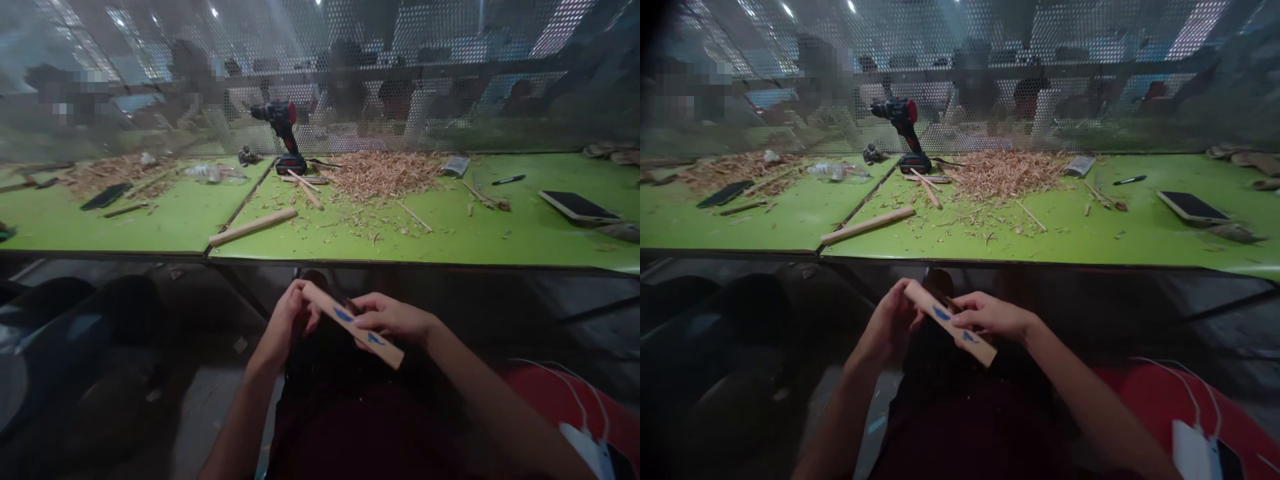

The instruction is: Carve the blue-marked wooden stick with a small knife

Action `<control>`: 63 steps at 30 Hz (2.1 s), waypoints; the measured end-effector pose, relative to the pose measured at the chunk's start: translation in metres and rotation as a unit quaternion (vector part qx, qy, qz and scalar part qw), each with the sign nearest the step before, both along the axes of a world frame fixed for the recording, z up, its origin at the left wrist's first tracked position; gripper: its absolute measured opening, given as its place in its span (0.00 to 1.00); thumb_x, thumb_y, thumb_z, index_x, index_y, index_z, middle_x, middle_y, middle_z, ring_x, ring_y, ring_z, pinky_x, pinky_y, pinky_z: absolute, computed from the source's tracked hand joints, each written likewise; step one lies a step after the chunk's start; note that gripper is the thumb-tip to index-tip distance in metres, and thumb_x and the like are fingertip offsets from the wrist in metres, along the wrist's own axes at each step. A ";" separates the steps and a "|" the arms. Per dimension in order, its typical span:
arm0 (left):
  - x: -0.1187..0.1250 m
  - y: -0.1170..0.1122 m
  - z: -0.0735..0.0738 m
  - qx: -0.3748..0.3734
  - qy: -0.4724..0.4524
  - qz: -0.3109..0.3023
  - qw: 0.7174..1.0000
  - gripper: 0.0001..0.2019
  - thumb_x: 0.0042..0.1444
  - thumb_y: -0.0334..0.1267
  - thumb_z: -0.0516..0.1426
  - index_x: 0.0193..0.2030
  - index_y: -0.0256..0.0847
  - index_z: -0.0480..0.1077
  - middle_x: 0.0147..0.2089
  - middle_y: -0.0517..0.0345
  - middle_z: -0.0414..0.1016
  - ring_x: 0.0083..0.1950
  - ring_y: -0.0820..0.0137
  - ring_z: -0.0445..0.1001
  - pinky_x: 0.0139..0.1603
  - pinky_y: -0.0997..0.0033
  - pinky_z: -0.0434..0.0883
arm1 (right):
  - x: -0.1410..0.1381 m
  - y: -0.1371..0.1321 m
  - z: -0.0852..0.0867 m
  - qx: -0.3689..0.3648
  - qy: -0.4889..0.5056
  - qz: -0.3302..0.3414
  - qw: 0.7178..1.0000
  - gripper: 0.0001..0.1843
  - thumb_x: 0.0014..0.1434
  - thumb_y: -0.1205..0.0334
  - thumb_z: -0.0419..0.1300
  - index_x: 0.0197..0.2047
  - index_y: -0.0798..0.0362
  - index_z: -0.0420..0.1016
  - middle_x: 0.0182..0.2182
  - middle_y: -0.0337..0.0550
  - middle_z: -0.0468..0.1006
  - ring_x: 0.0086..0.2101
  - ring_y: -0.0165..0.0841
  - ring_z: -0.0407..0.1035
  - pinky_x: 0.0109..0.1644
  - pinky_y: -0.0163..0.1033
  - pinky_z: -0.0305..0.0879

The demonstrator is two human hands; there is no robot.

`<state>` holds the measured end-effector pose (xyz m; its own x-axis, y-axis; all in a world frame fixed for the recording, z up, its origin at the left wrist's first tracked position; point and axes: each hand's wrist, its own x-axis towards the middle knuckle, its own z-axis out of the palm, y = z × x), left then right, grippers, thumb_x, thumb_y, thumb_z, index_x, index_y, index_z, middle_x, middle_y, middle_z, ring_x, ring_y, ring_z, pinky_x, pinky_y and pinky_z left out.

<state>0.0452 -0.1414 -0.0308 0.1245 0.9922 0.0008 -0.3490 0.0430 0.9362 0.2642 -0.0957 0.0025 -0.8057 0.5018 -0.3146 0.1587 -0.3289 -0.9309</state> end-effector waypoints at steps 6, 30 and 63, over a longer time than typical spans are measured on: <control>0.004 -0.005 0.008 -0.018 0.148 -0.043 0.988 0.17 0.58 0.50 0.61 0.32 0.37 0.68 0.24 0.66 0.63 0.22 0.80 0.58 0.22 0.81 0.54 | 0.027 0.010 0.015 0.127 -0.032 -0.013 0.991 0.15 0.55 0.52 0.67 0.41 0.54 0.78 0.27 0.35 0.72 0.27 0.25 0.63 0.30 0.31 0.56; 0.051 -0.019 -0.002 -0.076 -0.090 -0.221 0.968 0.17 0.65 0.53 0.55 0.49 0.41 0.65 0.24 0.70 0.54 0.19 0.82 0.51 0.16 0.83 0.52 | 0.028 0.000 0.032 0.530 -0.089 -0.417 0.733 0.14 0.68 0.55 0.56 0.48 0.51 0.80 0.40 0.46 0.78 0.41 0.37 0.72 0.46 0.43 0.70; 0.073 0.000 0.022 0.018 0.106 0.078 0.991 0.20 0.59 0.55 0.59 0.30 0.39 0.63 0.22 0.69 0.56 0.24 0.78 0.51 0.26 0.77 0.55 | 0.015 -0.035 0.014 0.806 -0.274 -0.234 0.469 0.14 0.71 0.63 0.55 0.51 0.59 0.79 0.27 0.40 0.76 0.24 0.27 0.68 0.26 0.37 0.52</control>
<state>0.1181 -0.1416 -0.0085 -0.0293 0.9992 0.0265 -0.1440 -0.0304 0.9891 0.2792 -0.1308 0.0165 -0.5086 0.5252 0.6822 0.7813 0.6146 0.1093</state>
